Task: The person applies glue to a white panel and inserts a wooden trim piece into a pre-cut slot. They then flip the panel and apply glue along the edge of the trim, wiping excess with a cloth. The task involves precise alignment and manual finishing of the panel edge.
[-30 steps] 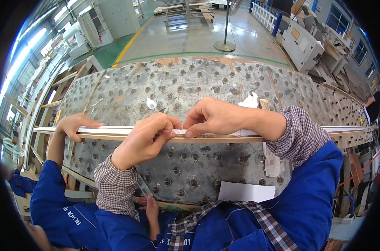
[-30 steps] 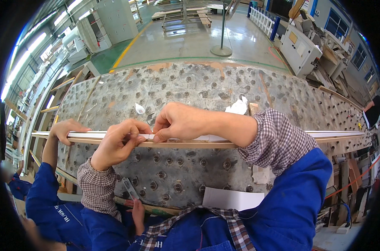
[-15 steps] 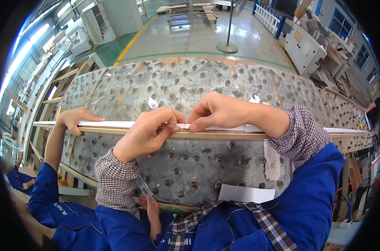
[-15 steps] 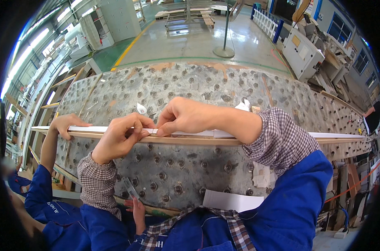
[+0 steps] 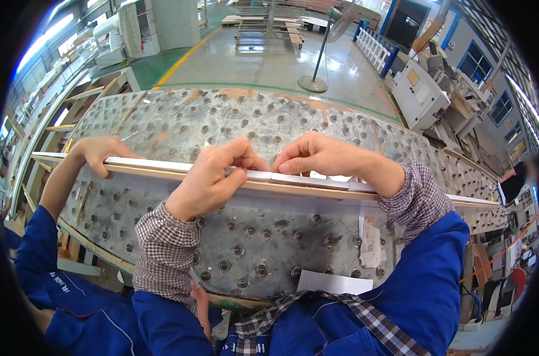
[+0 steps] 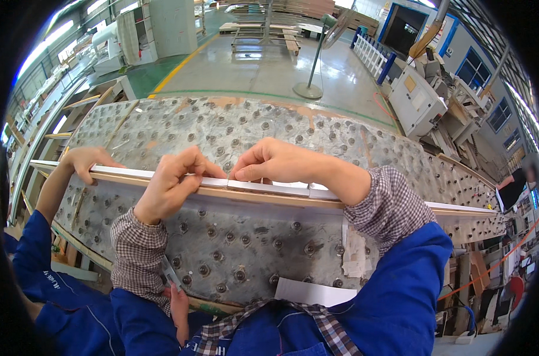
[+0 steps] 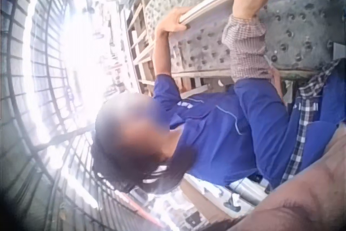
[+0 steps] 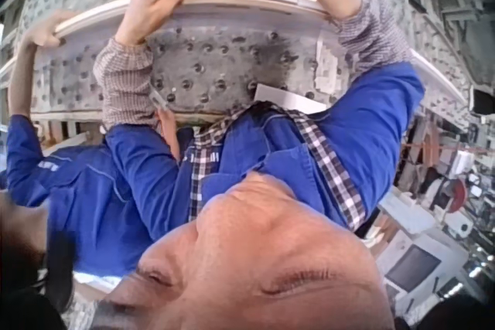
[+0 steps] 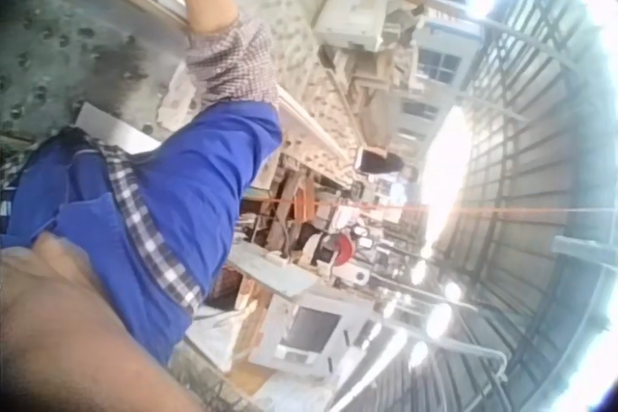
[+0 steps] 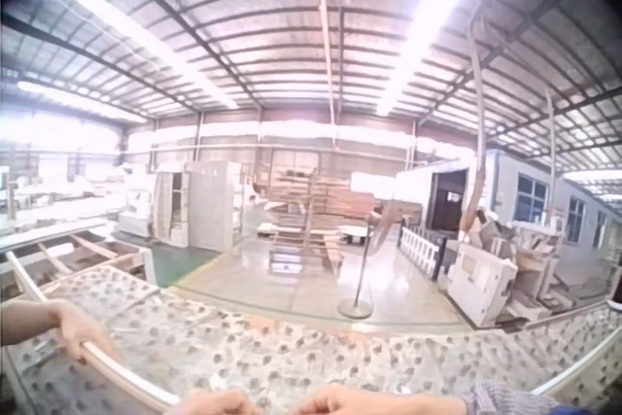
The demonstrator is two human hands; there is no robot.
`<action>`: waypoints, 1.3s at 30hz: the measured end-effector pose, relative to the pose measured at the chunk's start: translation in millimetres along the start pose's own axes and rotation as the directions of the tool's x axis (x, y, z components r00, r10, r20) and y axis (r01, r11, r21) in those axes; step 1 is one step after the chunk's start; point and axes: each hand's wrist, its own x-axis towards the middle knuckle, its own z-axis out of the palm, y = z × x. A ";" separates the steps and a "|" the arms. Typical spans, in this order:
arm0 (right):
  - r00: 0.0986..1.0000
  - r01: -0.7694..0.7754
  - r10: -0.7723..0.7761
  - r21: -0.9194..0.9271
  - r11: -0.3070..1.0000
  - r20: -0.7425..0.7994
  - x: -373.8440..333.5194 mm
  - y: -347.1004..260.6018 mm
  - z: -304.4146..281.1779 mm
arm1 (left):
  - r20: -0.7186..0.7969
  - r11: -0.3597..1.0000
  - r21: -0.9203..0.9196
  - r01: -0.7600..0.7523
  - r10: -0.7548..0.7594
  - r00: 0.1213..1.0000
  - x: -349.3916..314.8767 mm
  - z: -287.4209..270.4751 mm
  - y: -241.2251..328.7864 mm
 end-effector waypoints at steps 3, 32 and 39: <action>1.000 0.014 -0.014 0.006 1.000 0.004 -1.8 2.4 1.6 | 0.056 0.998 0.059 0.015 -0.018 0.998 -0.8 -1.0 4.9; 0.933 -0.108 -0.277 -0.914 0.392 -0.229 -175.2 41.8 94.2 | 0.047 0.901 0.407 -0.152 0.146 0.988 -81.2 46.2 29.0; 0.939 -0.110 -0.261 -0.915 0.387 -0.223 -177.5 41.4 93.0 | 0.067 0.901 0.403 -0.162 0.148 0.987 -79.0 47.0 30.2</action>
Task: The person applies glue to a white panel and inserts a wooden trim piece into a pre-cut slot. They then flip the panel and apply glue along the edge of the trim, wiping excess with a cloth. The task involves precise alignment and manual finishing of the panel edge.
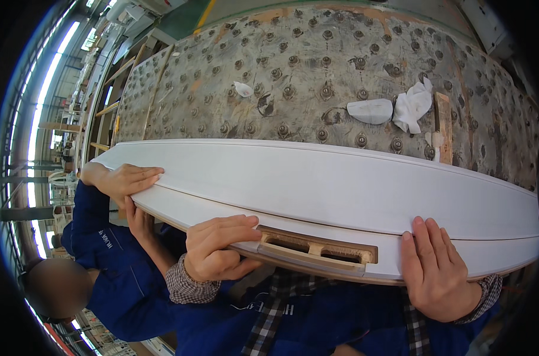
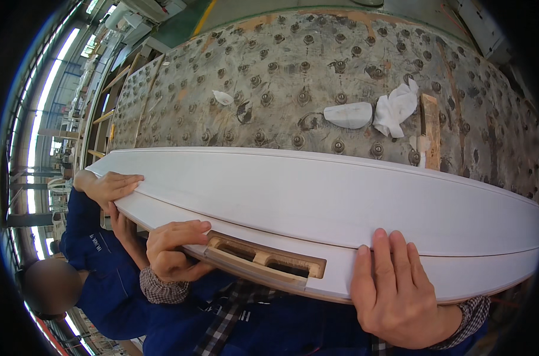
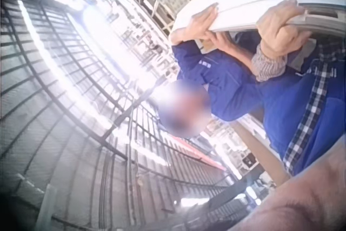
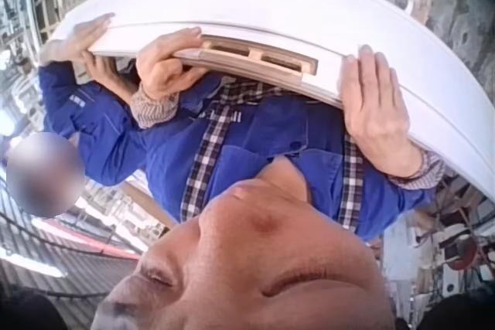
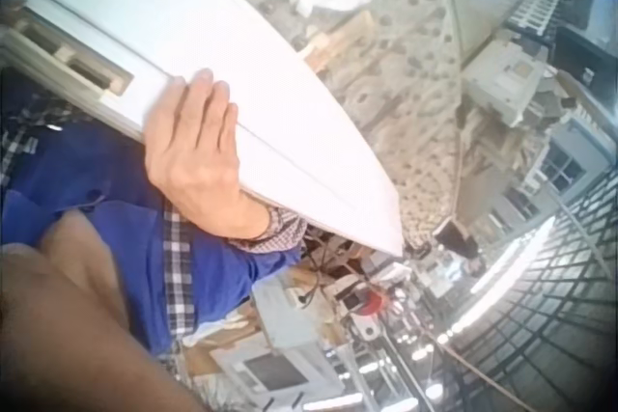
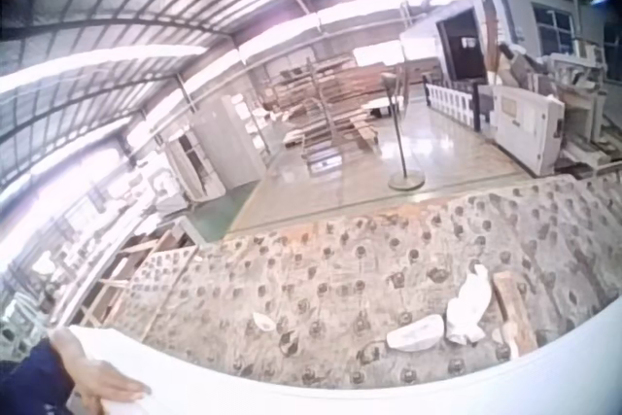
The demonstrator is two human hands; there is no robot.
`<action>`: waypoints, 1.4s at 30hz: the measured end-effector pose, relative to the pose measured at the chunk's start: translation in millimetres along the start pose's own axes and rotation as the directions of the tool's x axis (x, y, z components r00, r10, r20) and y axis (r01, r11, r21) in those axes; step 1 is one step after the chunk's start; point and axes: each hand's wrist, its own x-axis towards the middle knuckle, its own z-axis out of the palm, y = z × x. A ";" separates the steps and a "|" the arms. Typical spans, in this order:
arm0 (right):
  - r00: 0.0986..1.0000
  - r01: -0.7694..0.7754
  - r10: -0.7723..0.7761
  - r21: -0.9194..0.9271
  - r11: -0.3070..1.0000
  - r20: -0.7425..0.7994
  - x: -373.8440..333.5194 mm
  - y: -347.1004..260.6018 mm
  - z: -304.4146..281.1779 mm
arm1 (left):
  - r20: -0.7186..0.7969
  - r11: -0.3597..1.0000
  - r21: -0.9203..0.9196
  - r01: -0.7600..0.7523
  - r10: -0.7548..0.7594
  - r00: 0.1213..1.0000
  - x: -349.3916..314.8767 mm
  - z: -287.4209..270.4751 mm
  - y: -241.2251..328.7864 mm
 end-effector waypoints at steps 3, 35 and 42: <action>1.000 0.016 -0.016 -0.021 1.000 -0.016 0.8 0.2 0.1 | 0.008 1.000 0.008 -0.002 0.002 1.000 -0.4 -0.6 0.6; 0.996 0.020 -0.021 -0.012 1.000 -0.084 8.6 8.3 -2.8 | -0.062 0.999 -0.046 0.000 -0.003 0.998 4.8 -6.1 -6.1; 0.994 0.025 -0.031 -0.065 0.998 -0.108 5.9 6.8 0.8 | -0.051 0.997 -0.071 -0.018 0.015 0.999 3.4 -3.0 -6.3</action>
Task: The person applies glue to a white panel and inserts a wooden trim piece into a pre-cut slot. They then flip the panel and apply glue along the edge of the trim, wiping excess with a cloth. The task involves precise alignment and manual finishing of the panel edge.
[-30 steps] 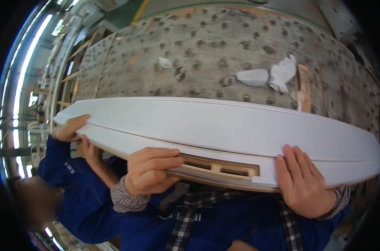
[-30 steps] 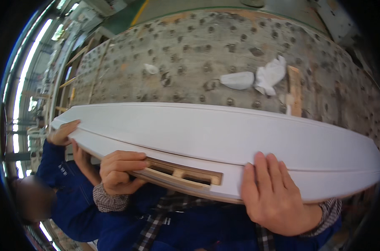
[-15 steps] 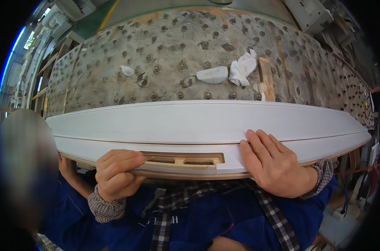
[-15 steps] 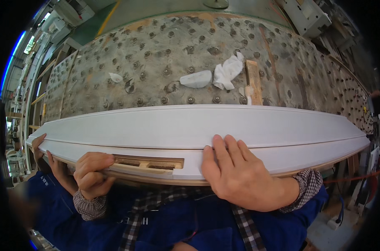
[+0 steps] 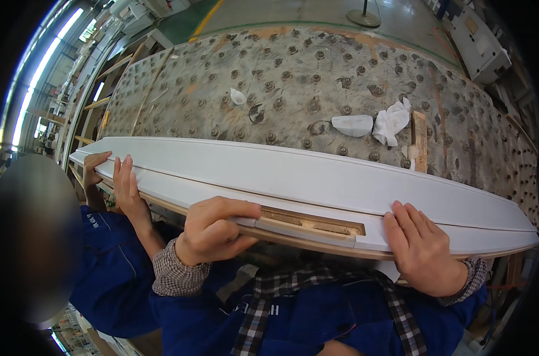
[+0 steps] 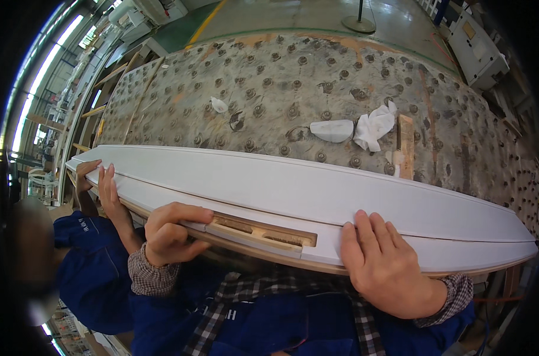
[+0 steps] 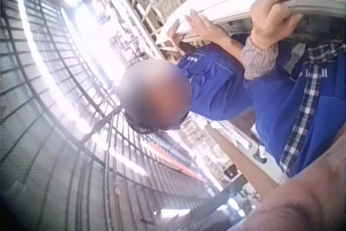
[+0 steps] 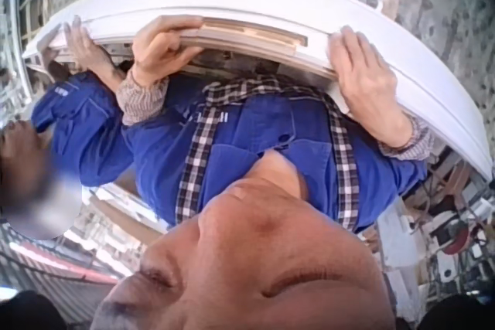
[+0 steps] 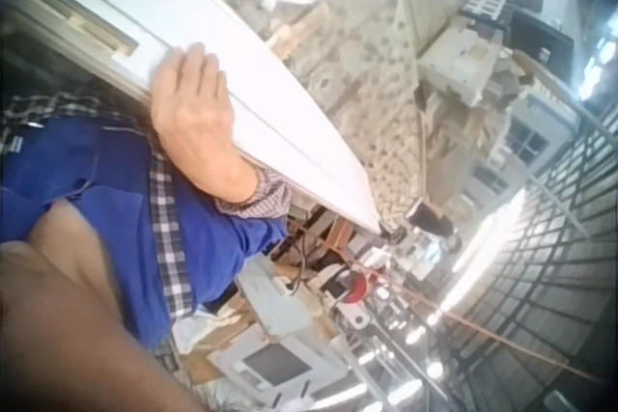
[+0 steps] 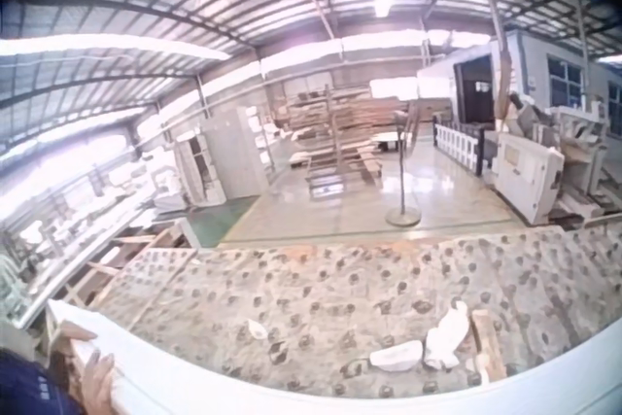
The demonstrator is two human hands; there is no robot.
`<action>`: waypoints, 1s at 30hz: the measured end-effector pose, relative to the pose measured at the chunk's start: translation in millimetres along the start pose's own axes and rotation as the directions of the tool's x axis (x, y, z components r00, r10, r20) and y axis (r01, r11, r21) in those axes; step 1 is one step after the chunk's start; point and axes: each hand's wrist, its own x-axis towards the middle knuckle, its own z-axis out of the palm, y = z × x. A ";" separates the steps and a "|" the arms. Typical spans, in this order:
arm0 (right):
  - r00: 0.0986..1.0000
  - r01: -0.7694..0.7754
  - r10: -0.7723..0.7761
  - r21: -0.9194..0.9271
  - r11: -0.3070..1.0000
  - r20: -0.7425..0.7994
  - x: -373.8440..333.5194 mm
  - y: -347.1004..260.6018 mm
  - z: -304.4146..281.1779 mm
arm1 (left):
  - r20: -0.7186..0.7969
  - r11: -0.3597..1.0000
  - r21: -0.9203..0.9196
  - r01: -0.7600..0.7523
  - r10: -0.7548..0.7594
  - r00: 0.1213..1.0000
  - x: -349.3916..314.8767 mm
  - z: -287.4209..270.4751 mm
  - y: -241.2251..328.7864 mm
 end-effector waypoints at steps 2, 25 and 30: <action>1.000 -0.005 0.005 0.026 1.000 -0.009 0.5 0.7 2.8 | -0.005 1.000 0.017 0.003 -0.003 1.000 0.5 0.6 -0.2; 0.936 -0.301 0.264 0.140 0.943 0.232 54.4 57.1 -25.4 | -0.163 0.824 0.567 -0.006 0.120 0.979 47.3 6.6 -60.1; 0.967 -0.112 0.186 0.363 0.925 -0.176 115.0 18.4 -27.0 | -0.173 0.846 0.534 -0.017 0.129 0.976 49.5 9.1 -64.8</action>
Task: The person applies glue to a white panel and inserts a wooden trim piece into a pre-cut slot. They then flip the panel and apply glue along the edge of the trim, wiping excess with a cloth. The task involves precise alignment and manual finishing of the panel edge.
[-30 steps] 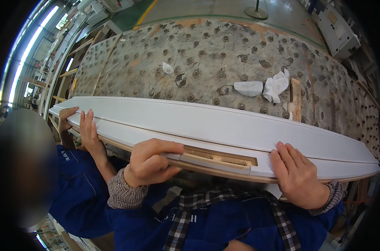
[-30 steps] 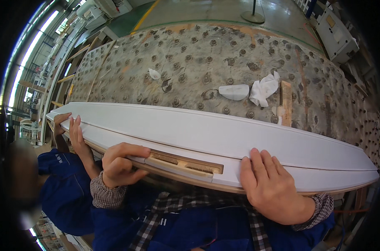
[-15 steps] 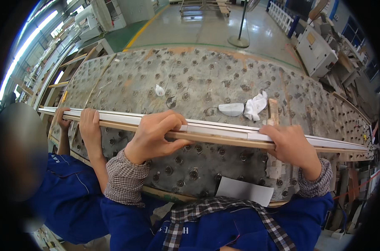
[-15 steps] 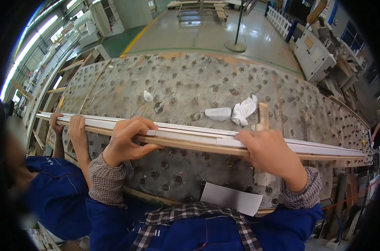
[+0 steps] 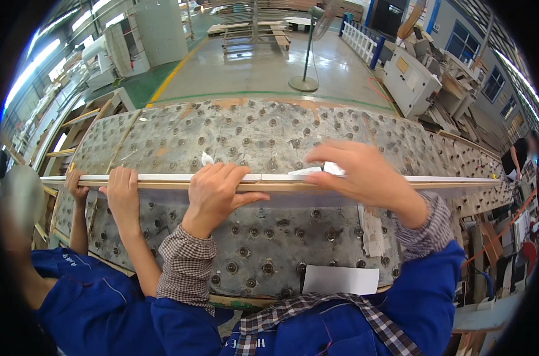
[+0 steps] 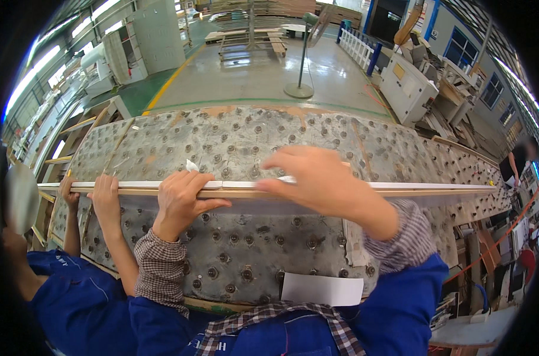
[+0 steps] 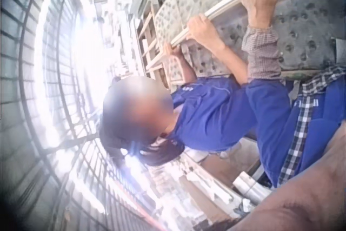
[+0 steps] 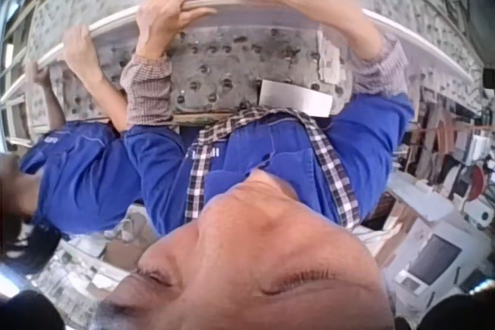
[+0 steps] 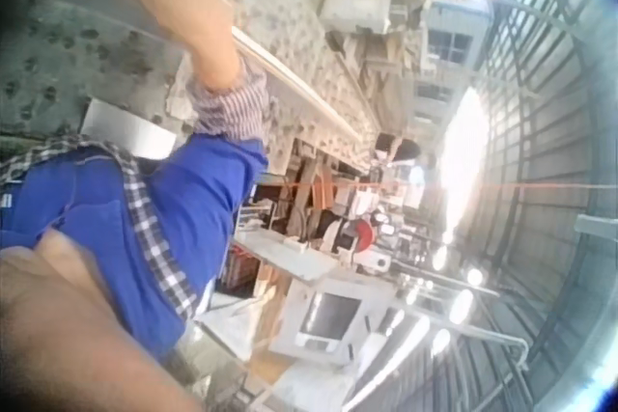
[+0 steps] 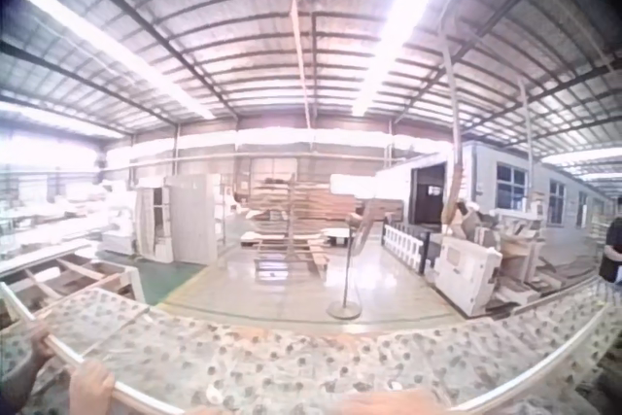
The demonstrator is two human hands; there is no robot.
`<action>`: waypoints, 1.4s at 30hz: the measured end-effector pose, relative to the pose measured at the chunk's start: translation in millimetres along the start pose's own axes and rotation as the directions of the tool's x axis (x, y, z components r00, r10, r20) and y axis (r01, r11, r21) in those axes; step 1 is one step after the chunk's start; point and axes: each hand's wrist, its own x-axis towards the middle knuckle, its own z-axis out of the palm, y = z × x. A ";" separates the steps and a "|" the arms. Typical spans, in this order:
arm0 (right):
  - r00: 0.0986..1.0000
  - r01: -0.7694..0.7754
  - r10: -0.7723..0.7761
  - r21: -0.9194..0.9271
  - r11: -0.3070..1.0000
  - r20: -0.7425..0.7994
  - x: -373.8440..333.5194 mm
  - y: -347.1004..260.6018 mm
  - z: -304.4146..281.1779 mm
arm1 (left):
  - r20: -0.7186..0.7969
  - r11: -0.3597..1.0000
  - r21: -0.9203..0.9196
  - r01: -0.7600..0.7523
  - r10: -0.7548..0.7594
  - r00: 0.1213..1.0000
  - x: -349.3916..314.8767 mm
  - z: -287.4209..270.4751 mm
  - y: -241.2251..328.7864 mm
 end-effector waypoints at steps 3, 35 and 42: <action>0.994 0.053 -0.056 0.035 0.998 0.090 35.4 -12.8 29.9 | 0.002 0.993 -0.115 0.017 -0.017 1.000 4.8 -5.4 -2.0; 0.974 -0.136 0.030 0.479 0.867 0.222 60.4 18.4 50.3 | 0.492 0.691 -0.594 0.413 -0.094 0.866 53.5 -12.7 -27.9; 0.968 -0.157 0.036 0.491 0.857 0.247 61.0 22.6 53.6 | 0.546 0.707 -0.543 0.454 -0.114 0.830 58.5 -16.5 -26.5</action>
